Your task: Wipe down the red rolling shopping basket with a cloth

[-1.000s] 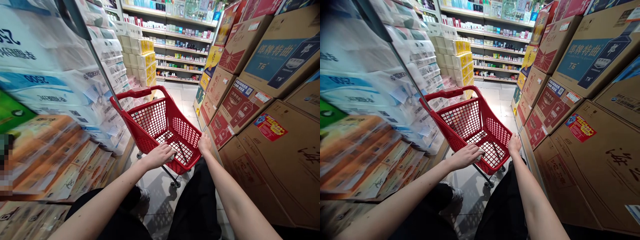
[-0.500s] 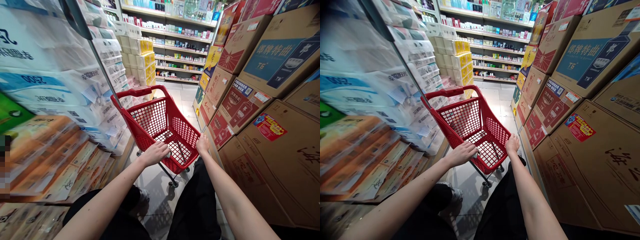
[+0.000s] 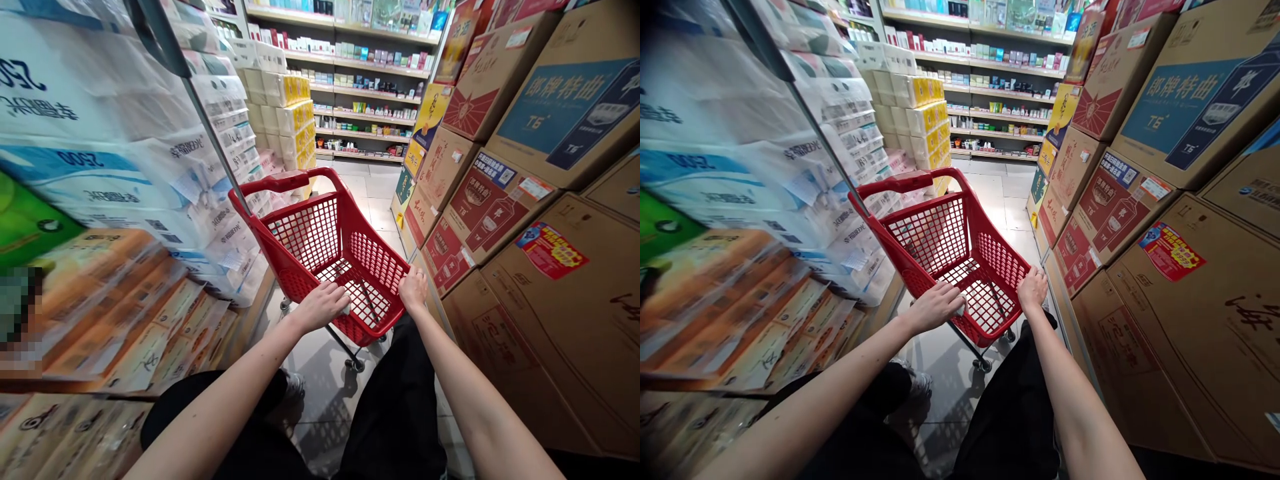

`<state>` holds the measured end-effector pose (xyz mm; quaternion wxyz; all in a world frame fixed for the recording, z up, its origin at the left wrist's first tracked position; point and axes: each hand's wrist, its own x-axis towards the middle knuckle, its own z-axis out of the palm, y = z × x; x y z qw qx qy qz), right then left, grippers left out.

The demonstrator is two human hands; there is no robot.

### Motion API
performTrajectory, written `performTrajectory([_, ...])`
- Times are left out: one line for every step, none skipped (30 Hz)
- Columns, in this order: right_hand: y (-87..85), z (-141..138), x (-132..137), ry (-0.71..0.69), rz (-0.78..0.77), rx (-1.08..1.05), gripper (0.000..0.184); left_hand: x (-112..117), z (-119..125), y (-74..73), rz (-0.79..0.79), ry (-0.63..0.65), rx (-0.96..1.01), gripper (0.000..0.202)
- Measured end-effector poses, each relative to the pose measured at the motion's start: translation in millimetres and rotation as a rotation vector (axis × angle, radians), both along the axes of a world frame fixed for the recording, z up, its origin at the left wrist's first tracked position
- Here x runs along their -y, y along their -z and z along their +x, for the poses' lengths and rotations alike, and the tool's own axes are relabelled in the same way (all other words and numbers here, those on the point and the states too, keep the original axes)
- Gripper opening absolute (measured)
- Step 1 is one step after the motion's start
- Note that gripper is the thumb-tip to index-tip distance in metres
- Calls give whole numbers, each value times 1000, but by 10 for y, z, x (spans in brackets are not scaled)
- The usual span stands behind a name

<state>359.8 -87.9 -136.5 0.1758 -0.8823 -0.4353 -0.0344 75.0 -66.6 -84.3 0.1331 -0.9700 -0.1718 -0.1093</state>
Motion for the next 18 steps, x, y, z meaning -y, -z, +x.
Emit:
performTrajectory([8,7,19,-1,5,7,37,18,12,3,-9,-1,2,14])
performTrajectory([14,15,36,-4,9,13,38,35,24,4,-17,-4,3,13])
performTrajectory([17,24,49,-5,12,19,39,51,34,3,-23,-6,5,13])
performTrajectory([18,32,61,-4,14,22,40,66,43,1,-27,-7,8,12])
performTrajectory([17,37,70,-1,14,24,41,80,51,-3,-26,-7,10,12])
performTrajectory([17,38,79,0,11,23,43,92,57,-6,-22,-6,9,12])
performTrajectory([18,29,88,1,4,21,46,103,62,-8,-15,-2,5,11])
performTrajectory([20,8,99,3,-3,23,51,110,67,-9,-5,1,2,11])
performTrajectory([25,-26,113,7,-13,31,56,115,73,-6,6,4,-2,11])
performTrajectory([33,-76,132,12,-25,47,62,117,80,-1,17,6,-6,11])
performTrajectory([43,-138,154,15,-39,68,67,117,90,6,26,4,-8,10])
performTrajectory([54,-211,180,11,-53,92,70,114,104,14,34,1,-8,10])
performTrajectory([67,-288,207,-5,-62,113,70,108,122,23,41,-7,-4,11])
performTrajectory([78,-363,235,-33,-65,126,68,99,143,31,46,-16,0,11])
performTrajectory([87,-431,259,-72,-60,130,63,89,168,38,50,-24,5,11])
performTrajectory([92,-485,277,-114,-47,124,57,76,195,43,52,-32,8,11])
performTrajectory([92,-523,287,-157,-32,108,51,61,222,46,54,-39,9,11])
performTrajectory([86,-544,288,-194,-24,83,44,45,248,47,54,-46,8,10])
